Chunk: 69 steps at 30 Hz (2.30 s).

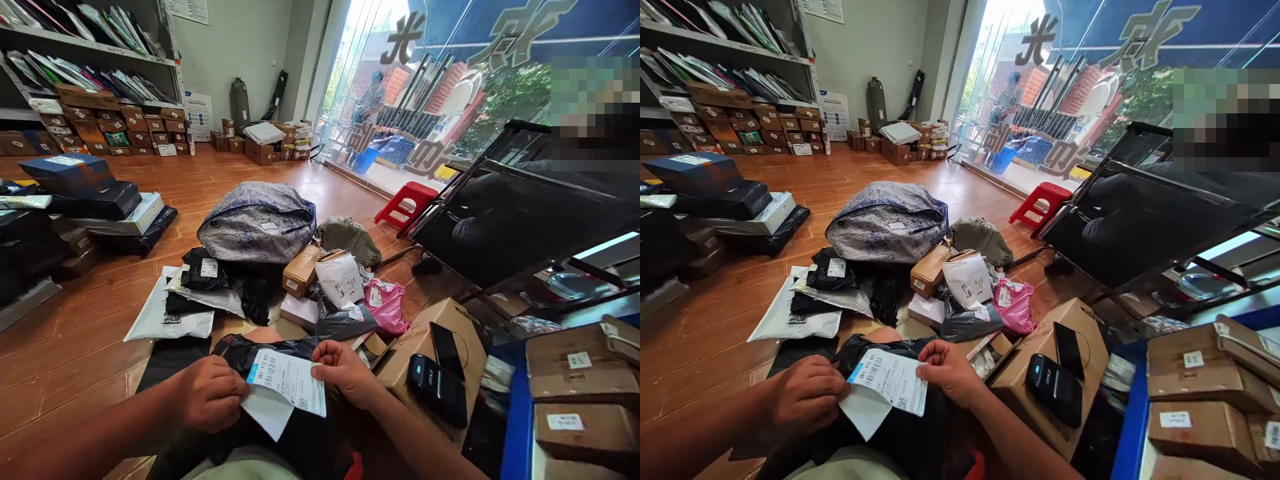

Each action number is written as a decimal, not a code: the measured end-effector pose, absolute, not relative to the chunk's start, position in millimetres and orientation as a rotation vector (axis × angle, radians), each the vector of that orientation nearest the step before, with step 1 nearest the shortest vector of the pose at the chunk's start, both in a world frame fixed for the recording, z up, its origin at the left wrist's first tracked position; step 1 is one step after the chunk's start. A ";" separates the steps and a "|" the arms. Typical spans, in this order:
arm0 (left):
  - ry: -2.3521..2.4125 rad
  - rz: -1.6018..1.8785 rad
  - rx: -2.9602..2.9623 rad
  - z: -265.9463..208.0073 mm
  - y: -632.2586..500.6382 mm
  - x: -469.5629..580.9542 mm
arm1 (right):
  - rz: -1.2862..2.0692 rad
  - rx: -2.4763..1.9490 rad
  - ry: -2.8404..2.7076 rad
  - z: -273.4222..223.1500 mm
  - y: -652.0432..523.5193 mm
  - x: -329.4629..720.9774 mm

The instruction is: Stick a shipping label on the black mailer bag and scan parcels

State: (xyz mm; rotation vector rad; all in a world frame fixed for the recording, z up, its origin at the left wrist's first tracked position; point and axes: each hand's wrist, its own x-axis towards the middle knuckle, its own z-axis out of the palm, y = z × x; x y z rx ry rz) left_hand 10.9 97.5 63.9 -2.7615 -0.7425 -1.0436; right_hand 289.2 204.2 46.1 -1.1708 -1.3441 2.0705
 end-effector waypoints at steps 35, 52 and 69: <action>-1.701 -1.088 -2.386 -4.1 23.3 -125.9 | 0.813 -0.761 -2.967 28.4 120.8 226.1; -2.427 -1.563 -2.075 -60.7 5.5 -74.0 | 0.612 -1.188 -2.730 -8.1 139.1 297.8; -2.938 -2.815 -0.480 -125.3 -39.1 -58.4 | 0.896 -1.301 -2.538 -5.2 342.9 114.2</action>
